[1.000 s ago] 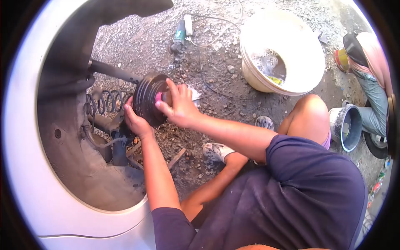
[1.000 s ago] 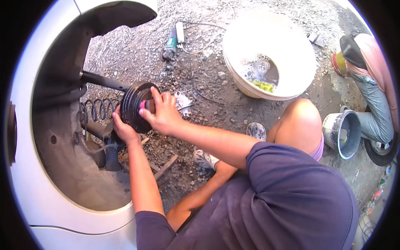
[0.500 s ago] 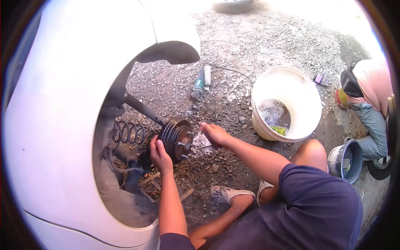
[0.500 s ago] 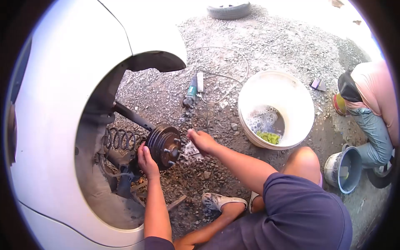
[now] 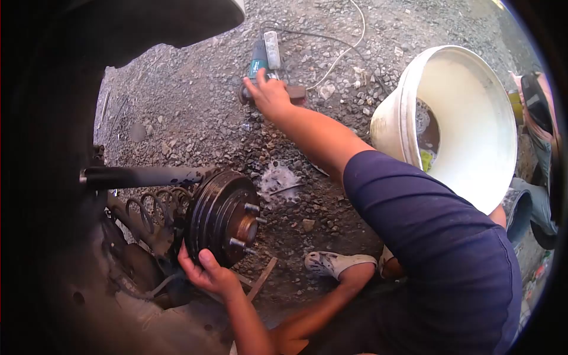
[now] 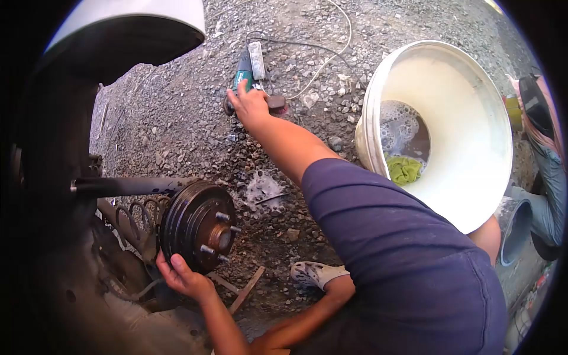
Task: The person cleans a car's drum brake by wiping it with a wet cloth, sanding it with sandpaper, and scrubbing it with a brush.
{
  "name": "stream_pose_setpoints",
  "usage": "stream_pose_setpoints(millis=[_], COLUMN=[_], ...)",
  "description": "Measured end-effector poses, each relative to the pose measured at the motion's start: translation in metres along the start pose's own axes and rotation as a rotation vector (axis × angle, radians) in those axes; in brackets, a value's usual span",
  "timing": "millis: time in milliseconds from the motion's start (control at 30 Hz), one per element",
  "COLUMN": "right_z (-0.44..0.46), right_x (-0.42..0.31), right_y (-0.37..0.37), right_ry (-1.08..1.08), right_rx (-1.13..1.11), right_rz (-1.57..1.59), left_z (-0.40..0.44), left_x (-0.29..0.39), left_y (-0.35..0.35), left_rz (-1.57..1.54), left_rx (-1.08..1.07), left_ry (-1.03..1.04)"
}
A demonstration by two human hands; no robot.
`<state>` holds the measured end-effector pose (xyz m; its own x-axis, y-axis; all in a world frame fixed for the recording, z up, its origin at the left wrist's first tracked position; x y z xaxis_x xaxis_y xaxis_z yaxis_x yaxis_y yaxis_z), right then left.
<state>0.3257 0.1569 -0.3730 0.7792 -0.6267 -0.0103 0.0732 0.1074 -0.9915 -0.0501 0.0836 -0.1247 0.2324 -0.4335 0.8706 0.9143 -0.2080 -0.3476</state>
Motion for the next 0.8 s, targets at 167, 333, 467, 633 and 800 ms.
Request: stream_pose_setpoints(millis=[167, 333, 467, 633, 800], right_z=[0.048, 0.075, 0.082, 0.091, 0.122], right_x=[-0.017, -0.022, -0.003, 0.046, 0.14], right_y=[0.05, 0.067, 0.049, 0.032, 0.025], right_ry=[-0.079, -0.13, -0.214, -0.302, -0.08], right_rx=[0.011, 0.024, -0.061, -0.083, -0.09], right_rz=[-0.051, -0.066, -0.056, -0.228, -0.238], left_z=[-0.001, -0.001, 0.002, 0.0, 0.0], left_x=[-0.003, 0.007, 0.01, 0.012, 0.011], left_y=[0.001, 0.011, 0.01, 0.009, 0.0], left_rz=[0.032, 0.092, 0.07, 0.044, 0.04], left_rx=[0.029, 0.039, 0.007, 0.011, -0.028], left_ry=[-0.006, -0.03, -0.051, -0.056, -0.075])
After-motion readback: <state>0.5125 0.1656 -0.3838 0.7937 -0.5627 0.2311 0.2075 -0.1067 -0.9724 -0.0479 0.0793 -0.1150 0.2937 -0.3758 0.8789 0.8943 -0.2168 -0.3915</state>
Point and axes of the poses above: each hand's wrist, its own z-axis towards the middle knuckle, its own y-axis out of the palm, x = y × z, the point moved 2 cm from there along z, towards the middle knuckle, and after that the axes turned 10 degrees about -z, right-handed, at the moved point
